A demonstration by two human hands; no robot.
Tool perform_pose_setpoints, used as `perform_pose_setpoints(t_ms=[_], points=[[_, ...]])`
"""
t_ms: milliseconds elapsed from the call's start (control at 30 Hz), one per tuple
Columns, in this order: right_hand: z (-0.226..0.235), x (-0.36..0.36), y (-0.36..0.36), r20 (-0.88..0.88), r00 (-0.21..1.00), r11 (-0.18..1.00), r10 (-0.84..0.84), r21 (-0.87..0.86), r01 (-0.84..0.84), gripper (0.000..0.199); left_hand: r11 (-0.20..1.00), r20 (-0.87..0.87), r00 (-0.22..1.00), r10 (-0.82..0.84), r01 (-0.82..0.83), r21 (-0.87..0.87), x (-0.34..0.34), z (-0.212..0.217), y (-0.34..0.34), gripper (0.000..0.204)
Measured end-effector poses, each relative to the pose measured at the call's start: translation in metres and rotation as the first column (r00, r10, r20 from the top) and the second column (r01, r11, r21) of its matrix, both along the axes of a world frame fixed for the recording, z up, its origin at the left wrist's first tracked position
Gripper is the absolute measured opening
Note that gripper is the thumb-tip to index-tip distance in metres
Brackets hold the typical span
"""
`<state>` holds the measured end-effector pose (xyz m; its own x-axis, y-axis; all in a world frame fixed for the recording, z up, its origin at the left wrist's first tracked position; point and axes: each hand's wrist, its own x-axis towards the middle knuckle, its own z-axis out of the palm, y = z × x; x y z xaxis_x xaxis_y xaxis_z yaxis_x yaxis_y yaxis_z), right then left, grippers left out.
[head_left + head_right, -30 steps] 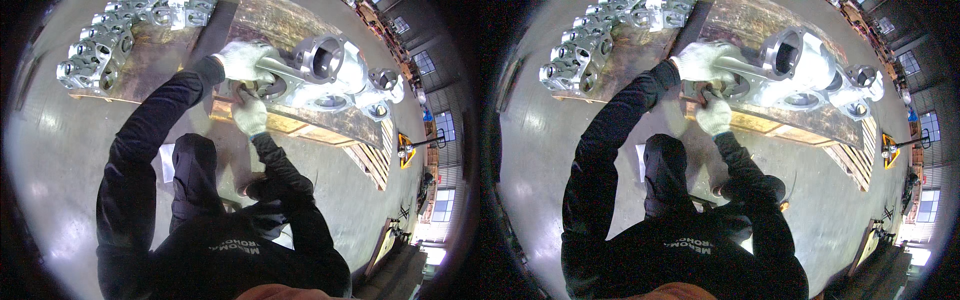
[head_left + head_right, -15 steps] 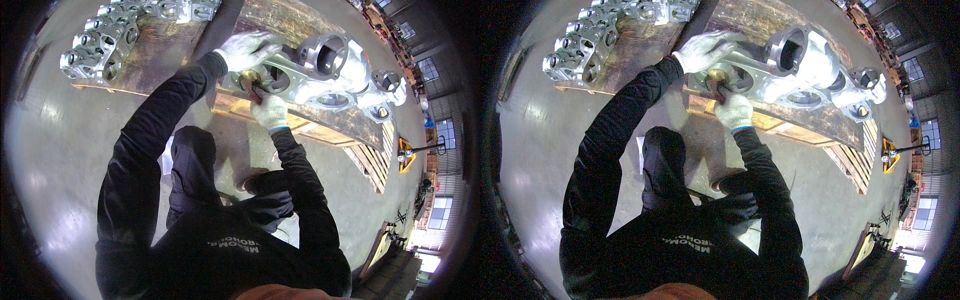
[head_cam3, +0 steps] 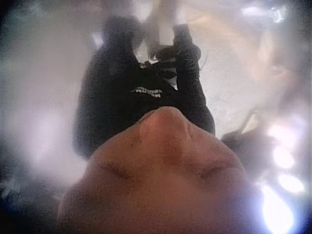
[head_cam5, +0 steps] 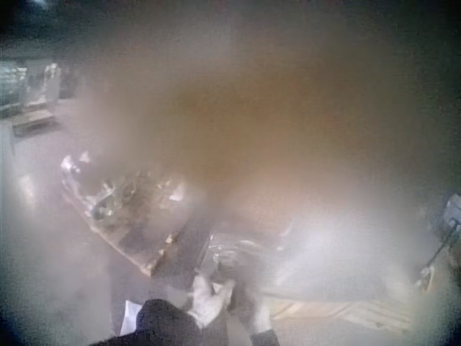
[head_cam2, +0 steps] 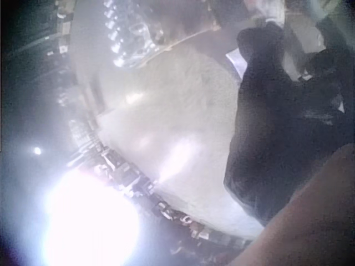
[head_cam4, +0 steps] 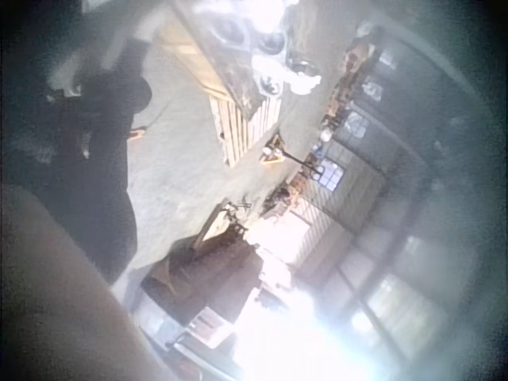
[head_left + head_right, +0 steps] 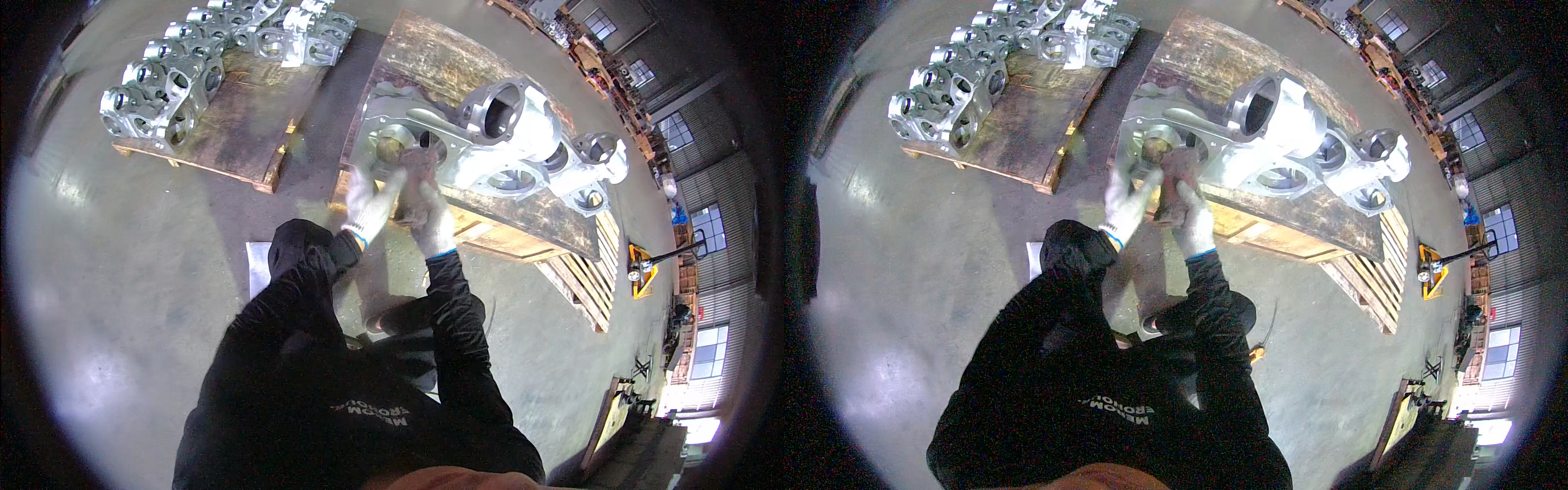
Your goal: The person removes a metal casting from plastic wrap, then uses a sanding block to smooth the edges and surfaces. They rotate the casting to access different areas and later use a hammer to tap specific spots on the part.
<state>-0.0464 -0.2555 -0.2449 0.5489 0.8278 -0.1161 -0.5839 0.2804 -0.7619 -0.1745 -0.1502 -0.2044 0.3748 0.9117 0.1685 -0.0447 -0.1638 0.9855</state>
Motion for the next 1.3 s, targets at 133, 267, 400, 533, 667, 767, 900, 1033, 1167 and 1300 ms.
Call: perform_pose_setpoints(t_ms=[133, 267, 400, 533, 667, 767, 900, 1033, 1167, 1300], points=[[-0.019, -0.006, -0.013, 0.485, 0.874, 0.935, -0.006, -0.307, 0.177, 0.047, 0.523, 0.584, 0.716, -0.383, 0.689, -0.502, 0.001, -0.043, -0.023, 0.037], [0.048, 0.022, -0.041, 0.979, 0.112, 0.721, -0.170, 0.046, 0.691, 0.056, 0.457, 0.594, 0.728, -0.343, 0.682, -0.571, 0.005, -0.036, -0.002, 0.016], [0.164, 0.077, -0.046, 0.637, 0.182, 0.497, -0.749, 0.359, 0.790, 0.055, 0.556, 0.629, 0.775, -0.064, 0.551, -0.622, 0.008, -0.003, 0.023, 0.019], [0.223, 0.107, -0.020, 0.806, 0.354, 0.615, -0.474, 0.015, 0.789, 0.067, 0.447, 0.873, 0.487, -0.019, 0.785, -0.428, 0.014, 0.021, 0.046, 0.014], [0.212, 0.101, -0.009, 0.878, 0.045, 0.491, -0.477, 0.223, 0.842, 0.062, 0.469, 0.884, 0.468, 0.003, 0.780, -0.414, 0.017, 0.029, 0.063, 0.010], [0.201, 0.096, -0.002, 0.859, -0.088, 0.431, -0.504, 0.338, 0.837, 0.044, 0.511, 0.884, 0.463, -0.056, 0.774, -0.373, 0.040, 0.030, 0.063, 0.013], [0.200, 0.091, 0.001, 0.857, -0.312, 0.370, -0.411, 0.470, 0.802, 0.040, 0.787, 0.596, 0.766, -0.241, 0.513, -0.342, 0.075, 0.019, 0.035, 0.023], [0.202, 0.082, 0.001, 0.855, -0.173, 0.363, -0.489, 0.380, 0.850, 0.039, 0.771, -0.403, 0.908, -0.113, 0.336, 0.542, 0.073, -0.004, 0.029, 0.032], [0.200, 0.081, -0.009, 0.913, -0.200, 0.452, -0.356, 0.356, 0.818, 0.041, 0.316, -0.700, 0.640, 0.317, 0.624, 0.714, 0.066, -0.017, 0.076, 0.012], [0.199, 0.078, -0.021, 0.907, -0.357, 0.523, -0.222, 0.420, 0.742, 0.041, 0.285, -0.662, 0.725, 0.191, 0.604, 0.744, 0.071, -0.024, 0.081, 0.015]])
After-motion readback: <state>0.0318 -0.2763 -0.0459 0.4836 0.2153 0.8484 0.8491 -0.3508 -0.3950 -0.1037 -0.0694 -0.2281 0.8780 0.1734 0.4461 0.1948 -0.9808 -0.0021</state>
